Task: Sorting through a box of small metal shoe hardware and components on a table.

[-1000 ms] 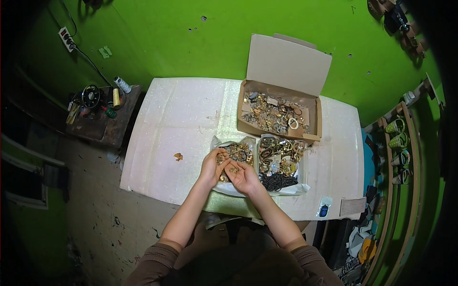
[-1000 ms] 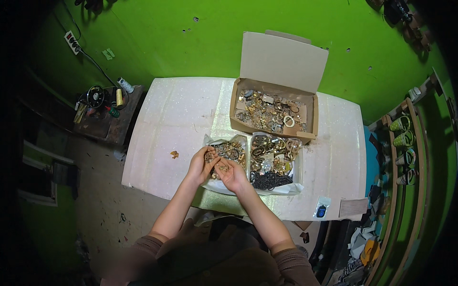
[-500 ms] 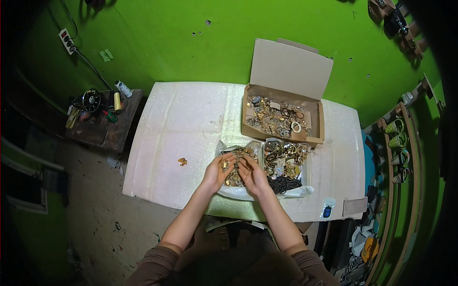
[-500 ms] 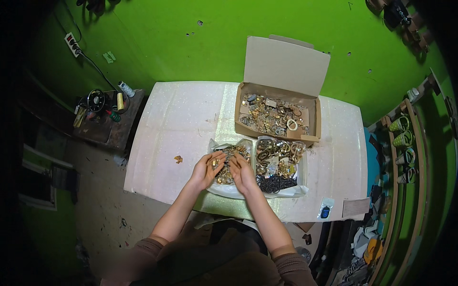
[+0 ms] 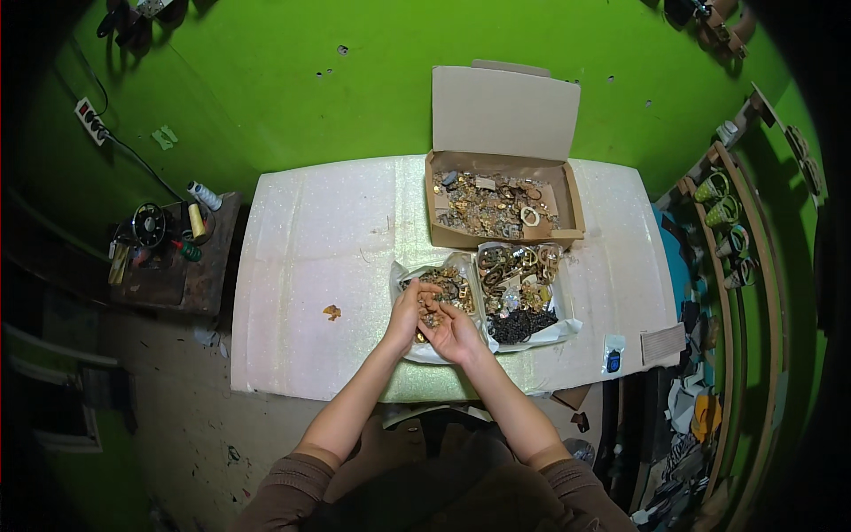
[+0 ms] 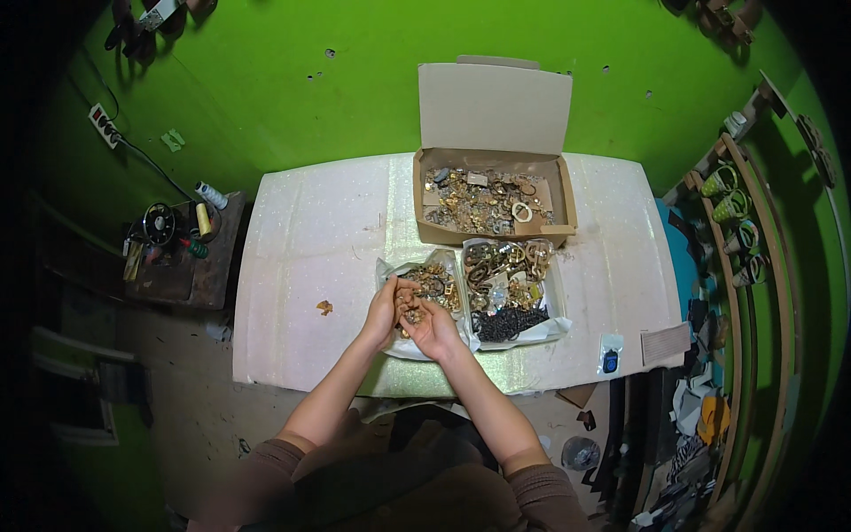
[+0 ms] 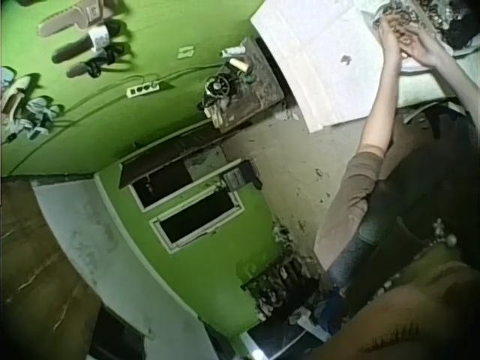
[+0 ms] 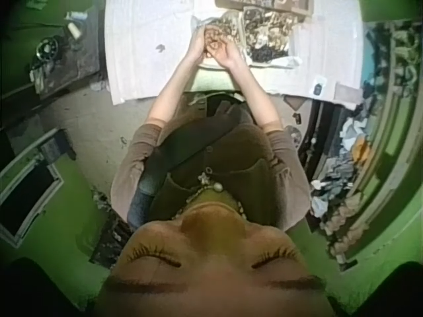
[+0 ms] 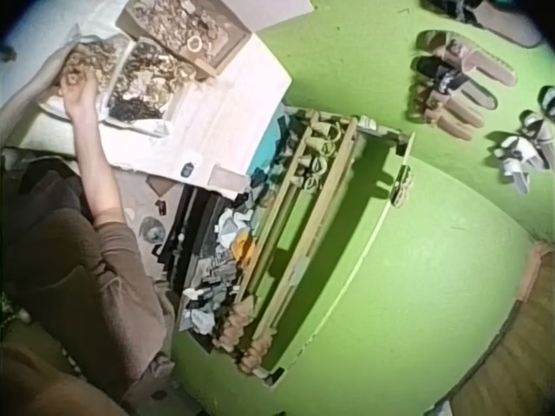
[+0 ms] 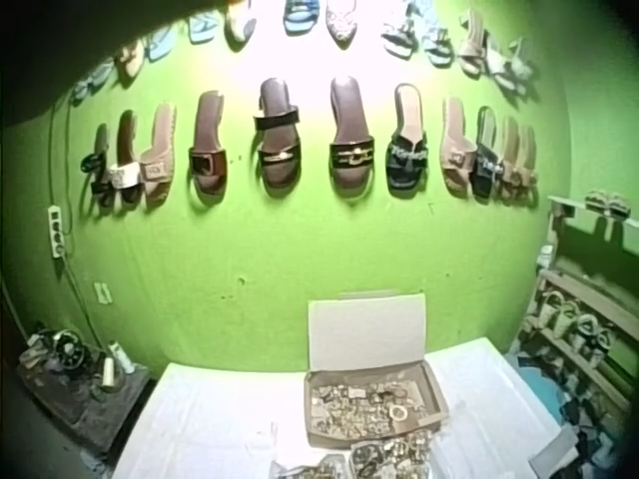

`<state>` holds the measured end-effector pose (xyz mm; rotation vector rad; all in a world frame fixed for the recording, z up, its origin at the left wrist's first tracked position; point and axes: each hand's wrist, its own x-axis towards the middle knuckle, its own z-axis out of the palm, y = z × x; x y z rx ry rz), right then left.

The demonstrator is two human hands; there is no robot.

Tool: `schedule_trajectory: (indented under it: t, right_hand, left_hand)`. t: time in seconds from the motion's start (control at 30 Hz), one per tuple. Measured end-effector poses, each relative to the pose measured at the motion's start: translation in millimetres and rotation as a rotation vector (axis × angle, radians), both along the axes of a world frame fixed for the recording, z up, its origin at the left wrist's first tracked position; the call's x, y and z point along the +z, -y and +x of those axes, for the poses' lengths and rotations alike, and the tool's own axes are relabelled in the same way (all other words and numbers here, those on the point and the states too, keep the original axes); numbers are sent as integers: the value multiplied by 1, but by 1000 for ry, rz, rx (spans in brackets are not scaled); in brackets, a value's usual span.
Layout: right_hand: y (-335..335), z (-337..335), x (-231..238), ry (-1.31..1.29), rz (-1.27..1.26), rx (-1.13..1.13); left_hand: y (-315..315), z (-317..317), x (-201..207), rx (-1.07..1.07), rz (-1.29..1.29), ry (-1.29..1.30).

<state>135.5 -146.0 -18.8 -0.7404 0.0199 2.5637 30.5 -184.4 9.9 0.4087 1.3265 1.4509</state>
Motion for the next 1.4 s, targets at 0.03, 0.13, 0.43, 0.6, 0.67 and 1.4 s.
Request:
schedule_trajectory:
  t: [0.03, 0.13, 0.43, 0.6, 0.67, 1.4]
  right_hand:
    - [1, 1, -1, 0, 1, -6]
    - [0, 3, -3, 16, -9, -11]
    - [-20, -11, 0, 131, 160, -75]
    - [-17, -1, 15, 75, 157, -123]
    - [-26, 3, 12, 153, 254, -186]
    - [-27, 19, 20, 862, 1120, 87]
  left_hand:
    - [0, -2, 0, 11, 2, 74]
    - [2, -8, 2, 51, -9, 105]
    - [10, -25, -1, -55, 8, 146]
    - [23, -29, -2, -132, -6, 120]
    - [23, -26, -1, -154, -1, 91]
    - [39, -25, 9, -210, 22, 57]
